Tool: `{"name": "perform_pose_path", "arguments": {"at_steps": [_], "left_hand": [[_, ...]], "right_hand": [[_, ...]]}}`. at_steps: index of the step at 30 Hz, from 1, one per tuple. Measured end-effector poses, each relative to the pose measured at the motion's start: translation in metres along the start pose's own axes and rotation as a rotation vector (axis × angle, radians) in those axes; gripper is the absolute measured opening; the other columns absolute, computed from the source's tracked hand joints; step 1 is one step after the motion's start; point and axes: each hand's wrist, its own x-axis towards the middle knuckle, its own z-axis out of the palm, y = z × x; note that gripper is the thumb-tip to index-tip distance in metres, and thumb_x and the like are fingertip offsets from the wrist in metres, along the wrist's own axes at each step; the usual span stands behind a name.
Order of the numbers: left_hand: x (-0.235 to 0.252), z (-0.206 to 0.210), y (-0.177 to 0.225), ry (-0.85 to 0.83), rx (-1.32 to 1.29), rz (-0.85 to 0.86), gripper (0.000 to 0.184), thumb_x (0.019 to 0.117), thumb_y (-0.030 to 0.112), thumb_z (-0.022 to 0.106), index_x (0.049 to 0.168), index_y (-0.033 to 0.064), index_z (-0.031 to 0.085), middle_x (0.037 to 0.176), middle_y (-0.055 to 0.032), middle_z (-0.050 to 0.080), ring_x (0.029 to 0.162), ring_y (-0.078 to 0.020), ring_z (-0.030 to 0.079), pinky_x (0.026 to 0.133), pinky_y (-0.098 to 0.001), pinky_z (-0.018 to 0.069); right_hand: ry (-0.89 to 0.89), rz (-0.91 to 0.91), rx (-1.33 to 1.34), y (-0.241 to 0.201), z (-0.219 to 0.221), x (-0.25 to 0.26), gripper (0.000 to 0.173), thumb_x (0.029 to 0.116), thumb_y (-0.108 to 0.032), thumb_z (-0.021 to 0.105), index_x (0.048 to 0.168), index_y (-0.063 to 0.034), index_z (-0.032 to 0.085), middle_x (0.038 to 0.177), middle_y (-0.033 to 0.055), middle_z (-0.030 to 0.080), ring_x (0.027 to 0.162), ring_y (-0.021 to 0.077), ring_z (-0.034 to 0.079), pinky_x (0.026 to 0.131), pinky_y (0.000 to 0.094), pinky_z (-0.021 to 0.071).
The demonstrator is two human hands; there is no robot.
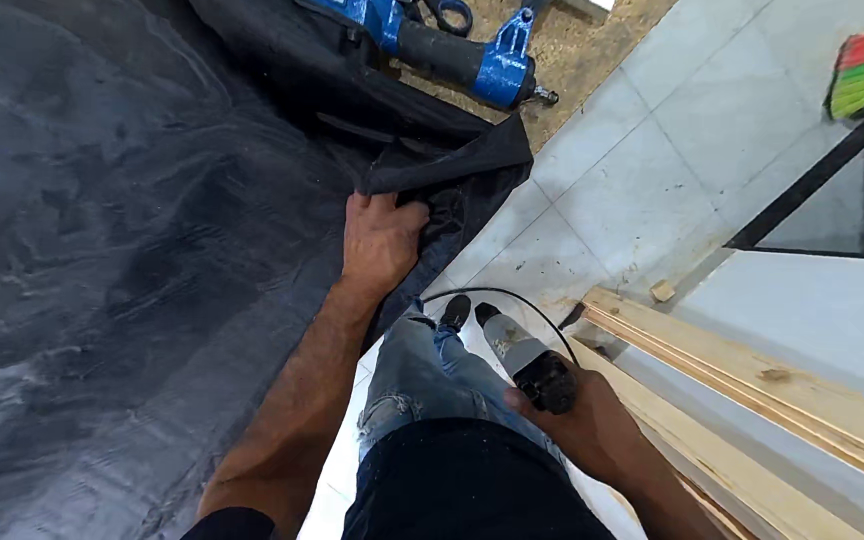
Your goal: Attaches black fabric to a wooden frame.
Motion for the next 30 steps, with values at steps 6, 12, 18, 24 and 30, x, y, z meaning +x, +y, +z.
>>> {"name": "perform_pose_path", "arguments": {"at_steps": [6, 12, 18, 24, 30], "left_hand": [[0.001, 0.003, -0.017, 0.129, -0.05, 0.132, 0.024, 0.1063, 0.019, 0.051, 0.098, 0.0061, 0.07, 0.086, -0.013, 0.073, 0.089, -0.0309, 0.071, 0.092, -0.0498, 0.051], [0.012, -0.016, -0.03, -0.171, -0.215, 0.184, 0.078, 0.0895, 0.084, 0.042, 0.108, 0.017, 0.078, 0.096, -0.006, 0.077, 0.096, -0.0256, 0.071, 0.096, -0.0601, 0.0474], [0.043, -0.032, -0.013, -0.509, -0.118, 0.2, 0.021, 0.0987, 0.039, 0.062, 0.1, 0.0241, 0.077, 0.1, -0.0035, 0.072, 0.099, -0.0259, 0.068, 0.091, -0.0597, 0.049], [0.065, -0.036, 0.003, -0.687, -0.124, 0.036, 0.014, 0.1022, 0.025, 0.061, 0.109, 0.0216, 0.073, 0.093, -0.0072, 0.073, 0.094, -0.0295, 0.071, 0.086, -0.0574, 0.0544], [0.055, -0.013, -0.018, -0.461, -0.275, 0.185, 0.017, 0.1025, 0.027, 0.061, 0.105, 0.0201, 0.076, 0.093, -0.0046, 0.076, 0.091, -0.0253, 0.073, 0.084, -0.0553, 0.0553]], "right_hand": [[0.016, -0.011, 0.0, -0.021, -0.008, 0.015, 0.056, 0.0828, -0.066, 0.07, 0.12, -0.0243, 0.07, 0.09, -0.0096, 0.072, 0.083, 0.0023, 0.069, 0.076, 0.0332, 0.0604], [0.016, -0.058, -0.036, -0.035, -0.008, 0.025, 0.05, 0.0832, -0.063, 0.071, 0.12, -0.0285, 0.069, 0.087, -0.0123, 0.071, 0.08, 0.0003, 0.068, 0.071, 0.0315, 0.0601], [-0.014, -0.048, -0.069, -0.035, -0.004, 0.03, 0.048, 0.083, -0.058, 0.074, 0.121, -0.0293, 0.069, 0.086, -0.0122, 0.071, 0.077, 0.0002, 0.068, 0.07, 0.0313, 0.0601], [-0.037, -0.03, -0.09, -0.029, 0.0, 0.029, 0.053, 0.0841, -0.064, 0.071, 0.122, -0.0261, 0.07, 0.092, -0.0092, 0.073, 0.086, 0.0033, 0.07, 0.076, 0.0348, 0.061], [-0.003, -0.081, -0.043, -0.02, -0.001, 0.028, 0.052, 0.0848, -0.064, 0.07, 0.117, -0.0223, 0.072, 0.089, -0.0109, 0.073, 0.082, -0.0005, 0.069, 0.073, 0.0291, 0.0611]]}}
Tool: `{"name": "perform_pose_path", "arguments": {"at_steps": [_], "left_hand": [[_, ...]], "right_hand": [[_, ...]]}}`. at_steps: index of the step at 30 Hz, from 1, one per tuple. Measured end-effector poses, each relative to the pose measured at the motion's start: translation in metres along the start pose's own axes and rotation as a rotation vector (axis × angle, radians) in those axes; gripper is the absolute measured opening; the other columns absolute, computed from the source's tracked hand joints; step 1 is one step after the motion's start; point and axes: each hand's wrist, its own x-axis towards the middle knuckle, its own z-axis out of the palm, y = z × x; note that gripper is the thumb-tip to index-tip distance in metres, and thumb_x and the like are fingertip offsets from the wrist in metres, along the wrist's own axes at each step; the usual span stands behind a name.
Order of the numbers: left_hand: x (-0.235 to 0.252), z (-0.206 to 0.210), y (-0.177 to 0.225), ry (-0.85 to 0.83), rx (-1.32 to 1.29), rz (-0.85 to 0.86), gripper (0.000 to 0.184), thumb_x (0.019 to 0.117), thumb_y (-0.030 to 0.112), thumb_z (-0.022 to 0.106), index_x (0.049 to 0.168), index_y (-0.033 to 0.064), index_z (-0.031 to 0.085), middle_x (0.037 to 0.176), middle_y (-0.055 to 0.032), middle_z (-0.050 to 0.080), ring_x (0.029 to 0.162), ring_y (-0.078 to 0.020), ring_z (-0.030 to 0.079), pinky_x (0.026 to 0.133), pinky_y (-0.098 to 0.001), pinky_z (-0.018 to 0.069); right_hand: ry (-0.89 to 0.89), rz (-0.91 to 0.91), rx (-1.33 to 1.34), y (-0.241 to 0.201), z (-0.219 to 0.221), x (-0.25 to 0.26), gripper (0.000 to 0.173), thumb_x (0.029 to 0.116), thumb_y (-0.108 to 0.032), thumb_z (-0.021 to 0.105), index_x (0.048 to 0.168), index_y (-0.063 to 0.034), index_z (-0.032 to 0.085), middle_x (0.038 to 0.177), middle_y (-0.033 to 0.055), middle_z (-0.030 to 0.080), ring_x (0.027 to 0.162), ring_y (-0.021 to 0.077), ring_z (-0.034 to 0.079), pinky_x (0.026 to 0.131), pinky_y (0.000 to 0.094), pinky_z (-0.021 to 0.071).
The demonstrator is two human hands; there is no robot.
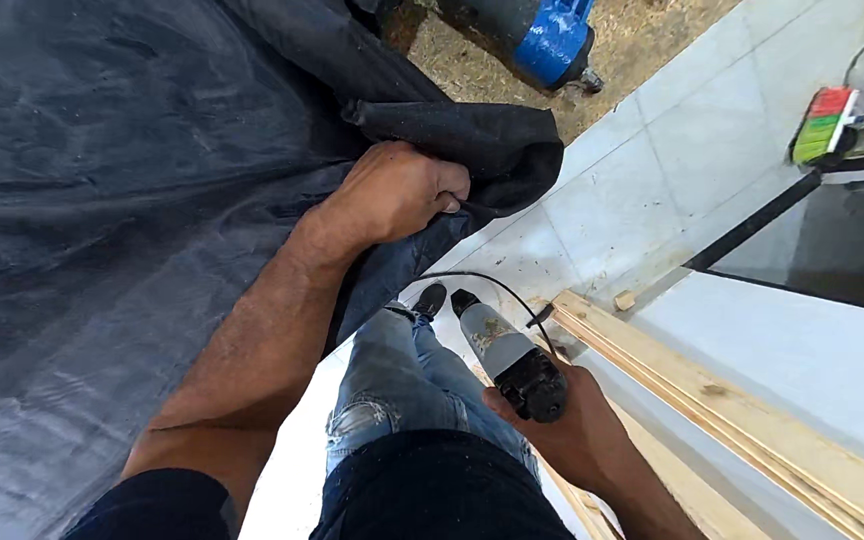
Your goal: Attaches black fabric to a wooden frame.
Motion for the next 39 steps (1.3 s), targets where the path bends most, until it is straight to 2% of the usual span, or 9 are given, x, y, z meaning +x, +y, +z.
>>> {"name": "perform_pose_path", "arguments": {"at_steps": [3, 6, 10, 16, 19, 22, 25, 30, 39], "left_hand": [[0.001, 0.018, -0.019, 0.197, -0.001, 0.228, 0.02, 0.1024, 0.026, 0.06, 0.101, 0.0181, 0.077, 0.096, -0.0045, 0.075, 0.091, -0.0232, 0.073, 0.079, -0.0502, 0.0577], [0.004, 0.022, -0.02, 0.246, 0.064, 0.251, 0.021, 0.1041, 0.026, 0.058, 0.1, 0.019, 0.077, 0.097, -0.0082, 0.07, 0.085, -0.0269, 0.07, 0.068, -0.0497, 0.0563], [0.008, 0.019, -0.02, 0.287, 0.156, 0.247, 0.024, 0.1044, 0.032, 0.057, 0.097, 0.0198, 0.077, 0.085, -0.008, 0.064, 0.073, -0.0266, 0.064, 0.058, -0.0464, 0.0504], [0.01, 0.019, -0.024, 0.323, 0.189, 0.267, 0.027, 0.1047, 0.033, 0.056, 0.095, 0.0198, 0.077, 0.081, -0.0066, 0.062, 0.072, -0.0254, 0.063, 0.059, -0.0449, 0.0492], [0.011, 0.02, -0.027, 0.335, 0.188, 0.288, 0.027, 0.1048, 0.033, 0.056, 0.093, 0.0191, 0.076, 0.081, -0.0065, 0.062, 0.072, -0.0253, 0.063, 0.059, -0.0444, 0.0489], [0.012, 0.02, -0.028, 0.337, 0.163, 0.289, 0.028, 0.1046, 0.033, 0.056, 0.089, 0.0176, 0.074, 0.082, -0.0066, 0.064, 0.074, -0.0255, 0.065, 0.061, -0.0458, 0.0511], [0.014, 0.019, -0.03, 0.341, 0.143, 0.283, 0.029, 0.1042, 0.033, 0.057, 0.087, 0.0175, 0.074, 0.081, -0.0054, 0.064, 0.076, -0.0242, 0.065, 0.063, -0.045, 0.052], [0.014, 0.02, -0.032, 0.354, 0.102, 0.285, 0.03, 0.1041, 0.031, 0.057, 0.083, 0.0164, 0.073, 0.08, -0.0043, 0.064, 0.076, -0.022, 0.064, 0.064, -0.0428, 0.0511], [0.014, 0.02, -0.032, 0.329, 0.134, 0.258, 0.029, 0.1043, 0.03, 0.056, 0.083, 0.0174, 0.072, 0.081, -0.0036, 0.063, 0.075, -0.0221, 0.064, 0.061, -0.0427, 0.0503]], "right_hand": [[0.07, -0.077, 0.049, 0.001, 0.0, 0.002, 0.05, 0.0859, -0.06, 0.072, 0.115, -0.0196, 0.072, 0.088, -0.012, 0.073, 0.081, -0.0041, 0.069, 0.073, 0.0231, 0.0609], [0.101, -0.134, 0.105, -0.003, -0.002, 0.007, 0.048, 0.0869, -0.057, 0.073, 0.116, -0.0193, 0.071, 0.091, -0.0125, 0.073, 0.084, -0.0053, 0.068, 0.076, 0.0205, 0.0608], [0.114, -0.163, 0.147, -0.013, -0.006, 0.017, 0.047, 0.0868, -0.056, 0.074, 0.117, -0.0203, 0.07, 0.091, -0.0129, 0.073, 0.083, -0.0034, 0.07, 0.075, 0.0222, 0.0626], [0.14, -0.196, 0.128, -0.033, -0.013, 0.032, 0.045, 0.0878, -0.055, 0.074, 0.12, -0.0237, 0.069, 0.09, -0.0153, 0.072, 0.083, -0.0057, 0.068, 0.073, 0.0189, 0.0606], [0.13, -0.17, 0.114, -0.039, -0.015, 0.04, 0.044, 0.0866, -0.054, 0.074, 0.119, -0.0252, 0.069, 0.087, -0.0158, 0.071, 0.078, -0.0051, 0.068, 0.069, 0.02, 0.0606], [0.109, -0.164, 0.091, -0.041, -0.016, 0.046, 0.042, 0.0866, -0.053, 0.075, 0.118, -0.0258, 0.069, 0.086, -0.0159, 0.07, 0.077, -0.0053, 0.067, 0.067, 0.0195, 0.0601], [0.115, -0.174, 0.097, -0.042, -0.017, 0.048, 0.04, 0.0868, -0.051, 0.076, 0.116, -0.0241, 0.07, 0.089, -0.015, 0.072, 0.08, -0.0041, 0.068, 0.071, 0.0201, 0.0611], [0.123, -0.15, 0.108, -0.043, -0.019, 0.051, 0.039, 0.0871, -0.05, 0.075, 0.113, -0.0208, 0.071, 0.083, -0.0121, 0.071, 0.069, 0.0009, 0.068, 0.061, 0.0247, 0.0613], [0.08, -0.141, 0.097, -0.044, -0.014, 0.051, 0.032, 0.0893, -0.045, 0.073, 0.105, -0.017, 0.071, 0.081, -0.0092, 0.07, 0.067, 0.003, 0.067, 0.06, 0.0262, 0.0609]]}}
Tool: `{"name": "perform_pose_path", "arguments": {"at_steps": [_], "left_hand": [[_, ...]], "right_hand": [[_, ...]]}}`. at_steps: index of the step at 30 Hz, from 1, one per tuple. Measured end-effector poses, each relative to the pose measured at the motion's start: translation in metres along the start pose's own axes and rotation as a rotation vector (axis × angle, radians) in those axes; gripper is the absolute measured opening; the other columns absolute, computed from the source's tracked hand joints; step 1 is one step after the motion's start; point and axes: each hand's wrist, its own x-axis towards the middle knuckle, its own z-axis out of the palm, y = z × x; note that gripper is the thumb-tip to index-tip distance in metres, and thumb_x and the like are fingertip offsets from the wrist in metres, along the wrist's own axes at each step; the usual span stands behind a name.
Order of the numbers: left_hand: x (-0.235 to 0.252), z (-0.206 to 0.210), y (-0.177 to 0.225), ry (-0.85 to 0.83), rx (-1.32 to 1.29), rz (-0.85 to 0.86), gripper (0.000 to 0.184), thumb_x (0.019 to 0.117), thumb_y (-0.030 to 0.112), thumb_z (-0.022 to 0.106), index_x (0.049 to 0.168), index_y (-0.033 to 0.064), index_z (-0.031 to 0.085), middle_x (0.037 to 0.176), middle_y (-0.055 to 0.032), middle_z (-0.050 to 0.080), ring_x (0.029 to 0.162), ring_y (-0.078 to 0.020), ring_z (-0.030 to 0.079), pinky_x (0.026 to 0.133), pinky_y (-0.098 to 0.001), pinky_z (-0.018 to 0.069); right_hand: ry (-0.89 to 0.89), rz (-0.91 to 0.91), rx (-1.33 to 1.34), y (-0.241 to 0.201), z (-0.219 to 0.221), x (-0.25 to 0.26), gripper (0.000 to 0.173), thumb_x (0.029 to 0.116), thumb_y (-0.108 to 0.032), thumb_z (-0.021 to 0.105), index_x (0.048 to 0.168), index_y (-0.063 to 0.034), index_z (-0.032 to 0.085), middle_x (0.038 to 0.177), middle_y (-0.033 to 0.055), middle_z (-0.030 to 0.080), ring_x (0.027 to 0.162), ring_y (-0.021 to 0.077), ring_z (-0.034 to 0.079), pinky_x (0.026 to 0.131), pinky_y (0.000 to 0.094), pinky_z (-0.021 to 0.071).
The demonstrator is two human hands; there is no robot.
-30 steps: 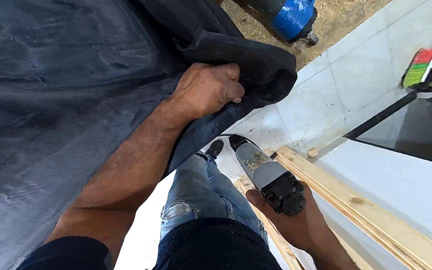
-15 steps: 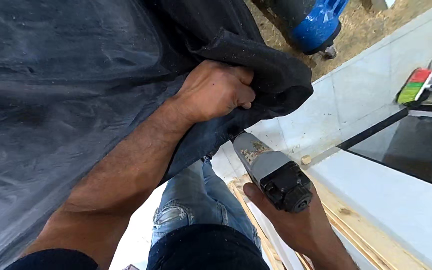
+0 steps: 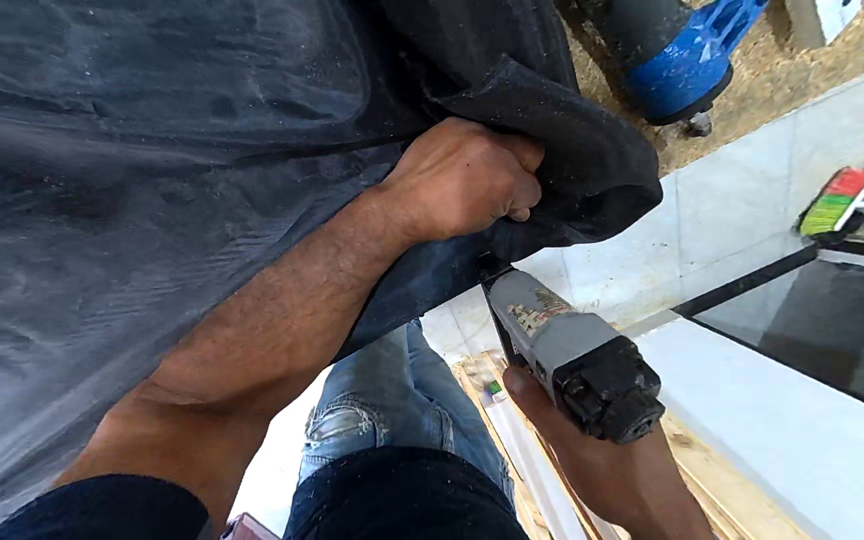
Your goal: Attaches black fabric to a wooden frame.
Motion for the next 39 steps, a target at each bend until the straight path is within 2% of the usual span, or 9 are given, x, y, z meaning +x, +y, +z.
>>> {"name": "perform_pose_path", "arguments": {"at_steps": [4, 13, 16, 19, 21, 25, 27, 32, 39], "left_hand": [[0.001, 0.0, -0.001, -0.002, -0.005, 0.002, 0.029, 0.1043, 0.029, 0.055, 0.083, 0.018, 0.072, 0.083, -0.0032, 0.064, 0.076, -0.0218, 0.065, 0.063, -0.043, 0.0509], [0.005, -0.005, 0.001, -0.059, 0.042, -0.026, 0.034, 0.1055, 0.035, 0.053, 0.086, 0.0139, 0.071, 0.091, -0.0075, 0.066, 0.082, -0.0256, 0.068, 0.067, -0.0459, 0.0541], [-0.004, -0.043, 0.011, 0.089, 0.031, -0.088, 0.029, 0.1054, 0.035, 0.056, 0.105, 0.0142, 0.076, 0.107, -0.0086, 0.072, 0.099, -0.0254, 0.07, 0.086, -0.0469, 0.0565], [-0.043, -0.098, 0.039, 0.33, 0.043, -0.237, 0.024, 0.1042, 0.027, 0.06, 0.112, 0.0108, 0.076, 0.118, -0.0106, 0.073, 0.117, -0.025, 0.067, 0.101, -0.0462, 0.0513], [-0.081, -0.119, 0.056, 0.439, 0.104, -0.414, 0.031, 0.1013, 0.033, 0.066, 0.114, 0.0066, 0.075, 0.117, -0.0145, 0.072, 0.116, -0.027, 0.066, 0.103, -0.0442, 0.0523], [-0.153, -0.094, 0.079, 0.101, 0.208, -0.843, 0.075, 0.0867, 0.068, 0.067, 0.13, 0.0074, 0.066, 0.128, -0.0201, 0.064, 0.119, -0.0397, 0.06, 0.099, -0.0581, 0.0502], [-0.177, -0.064, 0.079, 0.05, 0.284, -0.911, 0.076, 0.0863, 0.067, 0.068, 0.134, 0.0083, 0.064, 0.128, -0.0204, 0.061, 0.115, -0.0423, 0.059, 0.092, -0.0596, 0.0499], [-0.19, -0.031, 0.072, 0.34, 0.34, -0.766, 0.024, 0.1021, 0.034, 0.063, 0.1, 0.0145, 0.077, 0.097, -0.0105, 0.07, 0.098, -0.0332, 0.064, 0.083, -0.0497, 0.0492], [-0.186, -0.036, 0.067, 0.258, 0.391, -0.646, 0.028, 0.1062, 0.024, 0.051, 0.095, 0.0056, 0.069, 0.1, -0.0148, 0.07, 0.104, -0.0369, 0.065, 0.084, -0.0509, 0.0516]], "right_hand": [[-0.027, -0.044, -0.053, -0.006, 0.007, -0.005, 0.043, 0.0894, -0.051, 0.073, 0.113, -0.0147, 0.07, 0.089, -0.0099, 0.072, 0.08, -0.0014, 0.069, 0.071, 0.0233, 0.0623], [-0.04, -0.032, -0.152, -0.02, 0.032, -0.019, 0.044, 0.0882, -0.052, 0.071, 0.112, -0.0146, 0.071, 0.086, -0.0098, 0.073, 0.079, -0.0032, 0.069, 0.07, 0.0227, 0.0617], [-0.025, 0.015, -0.15, -0.023, 0.037, -0.02, 0.044, 0.0877, -0.051, 0.071, 0.112, -0.0148, 0.071, 0.086, -0.01, 0.073, 0.079, -0.0024, 0.07, 0.07, 0.0237, 0.0617], [-0.014, 0.047, -0.155, -0.026, 0.041, -0.023, 0.045, 0.0864, -0.05, 0.071, 0.114, -0.014, 0.072, 0.086, -0.0085, 0.074, 0.079, -0.0008, 0.07, 0.072, 0.0251, 0.0616], [-0.018, 0.069, -0.149, -0.027, 0.042, -0.024, 0.046, 0.0861, -0.05, 0.072, 0.115, -0.0141, 0.071, 0.087, -0.0081, 0.074, 0.079, 0.0001, 0.07, 0.072, 0.0261, 0.0617], [-0.021, 0.117, -0.109, -0.026, 0.045, -0.024, 0.048, 0.0842, -0.05, 0.073, 0.115, -0.0132, 0.07, 0.086, -0.0064, 0.073, 0.074, 0.0034, 0.07, 0.069, 0.03, 0.0621], [-0.008, 0.119, -0.089, -0.025, 0.046, -0.024, 0.048, 0.0838, -0.052, 0.074, 0.113, -0.014, 0.07, 0.085, -0.0069, 0.072, 0.074, 0.0032, 0.07, 0.069, 0.0293, 0.062], [0.001, 0.118, -0.066, -0.019, 0.048, -0.025, 0.038, 0.0861, -0.052, 0.073, 0.104, -0.0177, 0.07, 0.076, -0.0061, 0.069, 0.061, 0.007, 0.066, 0.057, 0.0312, 0.0598], [0.006, 0.102, -0.087, -0.01, 0.052, -0.025, 0.031, 0.0897, -0.049, 0.072, 0.1, -0.0196, 0.07, 0.068, -0.0009, 0.068, 0.052, 0.0153, 0.064, 0.051, 0.0369, 0.0582]]}}
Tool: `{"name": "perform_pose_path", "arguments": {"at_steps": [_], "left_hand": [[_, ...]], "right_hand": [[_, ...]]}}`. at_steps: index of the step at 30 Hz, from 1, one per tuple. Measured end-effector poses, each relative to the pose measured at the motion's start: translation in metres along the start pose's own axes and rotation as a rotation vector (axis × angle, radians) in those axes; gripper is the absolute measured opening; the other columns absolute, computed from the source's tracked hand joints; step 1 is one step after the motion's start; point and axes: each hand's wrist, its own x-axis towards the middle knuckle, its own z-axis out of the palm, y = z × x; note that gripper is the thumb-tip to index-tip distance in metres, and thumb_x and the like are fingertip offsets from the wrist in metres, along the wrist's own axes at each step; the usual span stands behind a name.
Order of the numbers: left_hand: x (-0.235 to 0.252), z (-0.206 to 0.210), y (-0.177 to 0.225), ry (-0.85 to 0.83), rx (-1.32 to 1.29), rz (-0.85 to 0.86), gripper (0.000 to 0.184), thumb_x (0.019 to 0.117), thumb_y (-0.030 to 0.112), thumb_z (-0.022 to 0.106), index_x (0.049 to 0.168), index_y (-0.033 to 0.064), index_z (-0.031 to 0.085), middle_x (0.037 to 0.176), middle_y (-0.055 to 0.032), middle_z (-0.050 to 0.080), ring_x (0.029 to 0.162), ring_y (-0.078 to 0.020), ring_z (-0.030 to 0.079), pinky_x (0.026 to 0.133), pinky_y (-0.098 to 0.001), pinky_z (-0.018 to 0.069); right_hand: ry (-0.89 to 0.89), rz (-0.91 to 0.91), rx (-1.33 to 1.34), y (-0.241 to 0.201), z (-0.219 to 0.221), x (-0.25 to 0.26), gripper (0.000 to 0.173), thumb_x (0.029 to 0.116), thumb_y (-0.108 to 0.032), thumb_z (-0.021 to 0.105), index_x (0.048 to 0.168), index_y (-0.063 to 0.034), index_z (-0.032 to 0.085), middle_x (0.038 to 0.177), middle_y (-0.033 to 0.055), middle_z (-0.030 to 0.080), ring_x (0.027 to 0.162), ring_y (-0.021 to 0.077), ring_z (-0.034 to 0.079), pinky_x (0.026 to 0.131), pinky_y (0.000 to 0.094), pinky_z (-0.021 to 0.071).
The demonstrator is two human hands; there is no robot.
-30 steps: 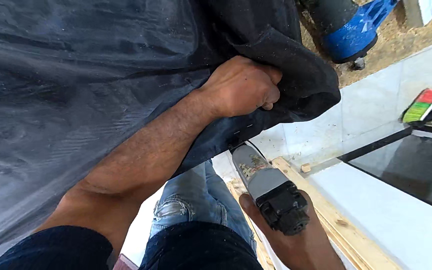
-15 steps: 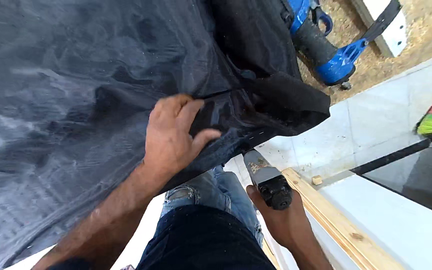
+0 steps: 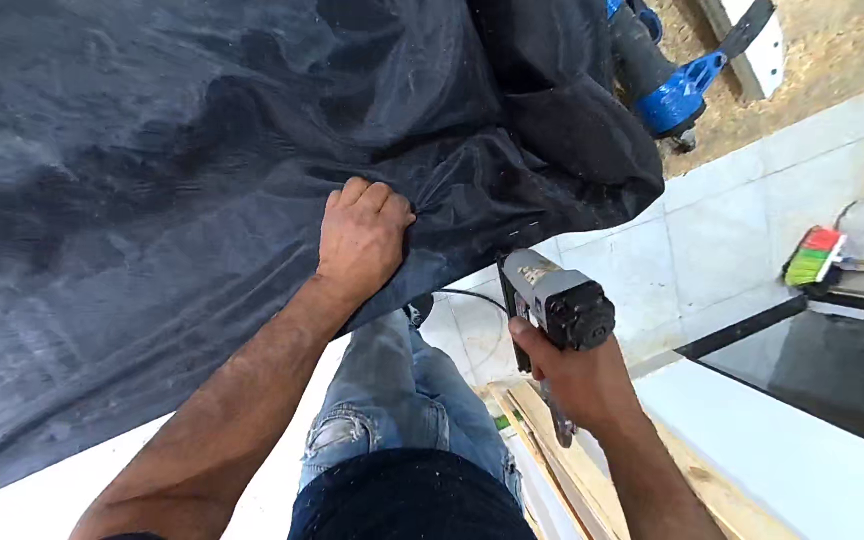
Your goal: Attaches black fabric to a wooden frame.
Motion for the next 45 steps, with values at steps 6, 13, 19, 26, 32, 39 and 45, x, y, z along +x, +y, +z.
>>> {"name": "perform_pose_path", "arguments": {"at_steps": [6, 13, 19, 26, 32, 39, 45], "left_hand": [[0.001, -0.02, -0.004, -0.102, 0.023, 0.014, 0.03, 0.1098, 0.023, 0.043, 0.096, 0.0016, 0.058, 0.079, -0.0197, 0.064, 0.074, -0.0408, 0.07, 0.059, -0.0534, 0.0552], [0.004, -0.016, -0.036, -0.057, -0.138, 0.215, 0.054, 0.1017, 0.057, 0.052, 0.108, 0.0079, 0.073, 0.076, -0.0122, 0.07, 0.065, -0.0317, 0.07, 0.053, -0.0499, 0.0524], [0.007, -0.007, -0.036, -0.046, -0.224, 0.255, 0.036, 0.106, 0.031, 0.051, 0.084, 0.0093, 0.068, 0.068, -0.0086, 0.061, 0.063, -0.0292, 0.065, 0.05, -0.0465, 0.0472], [0.008, -0.008, -0.038, -0.066, -0.234, 0.221, 0.034, 0.1048, 0.034, 0.054, 0.084, 0.0125, 0.071, 0.067, -0.0069, 0.057, 0.06, -0.0272, 0.061, 0.049, -0.0438, 0.0441], [0.008, -0.007, -0.039, -0.057, -0.244, 0.198, 0.033, 0.1041, 0.035, 0.056, 0.084, 0.014, 0.072, 0.068, -0.0064, 0.059, 0.061, -0.0269, 0.062, 0.049, -0.0443, 0.0444], [0.01, -0.006, -0.04, -0.077, -0.235, 0.208, 0.035, 0.1048, 0.037, 0.054, 0.084, 0.0145, 0.072, 0.068, -0.006, 0.058, 0.061, -0.0263, 0.062, 0.049, -0.0441, 0.0446], [0.013, -0.008, -0.039, -0.131, -0.193, 0.2, 0.035, 0.1049, 0.039, 0.053, 0.085, 0.0163, 0.071, 0.071, -0.0056, 0.059, 0.064, -0.0257, 0.063, 0.049, -0.0439, 0.0452]], "right_hand": [[-0.004, 0.001, 0.052, -0.004, 0.001, -0.001, 0.028, 0.0906, -0.047, 0.071, 0.099, -0.02, 0.071, 0.064, 0.0018, 0.065, 0.05, 0.0175, 0.062, 0.05, 0.0363, 0.0562], [0.008, 0.014, 0.098, -0.005, -0.001, -0.002, 0.034, 0.0891, -0.049, 0.072, 0.108, -0.02, 0.072, 0.066, 0.0013, 0.065, 0.053, 0.0168, 0.063, 0.051, 0.0335, 0.0564], [0.014, 0.003, 0.161, -0.008, 0.0, -0.004, 0.037, 0.0888, -0.046, 0.076, 0.109, -0.0156, 0.072, 0.068, 0.0027, 0.065, 0.054, 0.0174, 0.062, 0.05, 0.0328, 0.0557], [-0.014, -0.021, 0.218, -0.012, 0.007, -0.01, 0.04, 0.0894, -0.047, 0.077, 0.109, -0.0128, 0.071, 0.07, 0.0051, 0.065, 0.053, 0.0189, 0.061, 0.048, 0.0329, 0.0549], [-0.072, -0.065, 0.143, -0.018, 0.03, -0.023, 0.039, 0.0905, -0.048, 0.076, 0.102, -0.0111, 0.071, 0.073, -0.0007, 0.067, 0.056, 0.0126, 0.062, 0.05, 0.0313, 0.0556], [-0.093, -0.129, 0.071, -0.031, 0.06, -0.041, 0.04, 0.0911, -0.047, 0.074, 0.106, -0.0103, 0.071, 0.08, -0.0043, 0.071, 0.062, 0.0076, 0.066, 0.057, 0.0286, 0.0605], [-0.148, -0.126, 0.043, -0.039, 0.084, -0.054, 0.043, 0.0902, -0.047, 0.074, 0.113, -0.0115, 0.071, 0.086, -0.006, 0.072, 0.07, 0.005, 0.069, 0.063, 0.0288, 0.0622]]}}
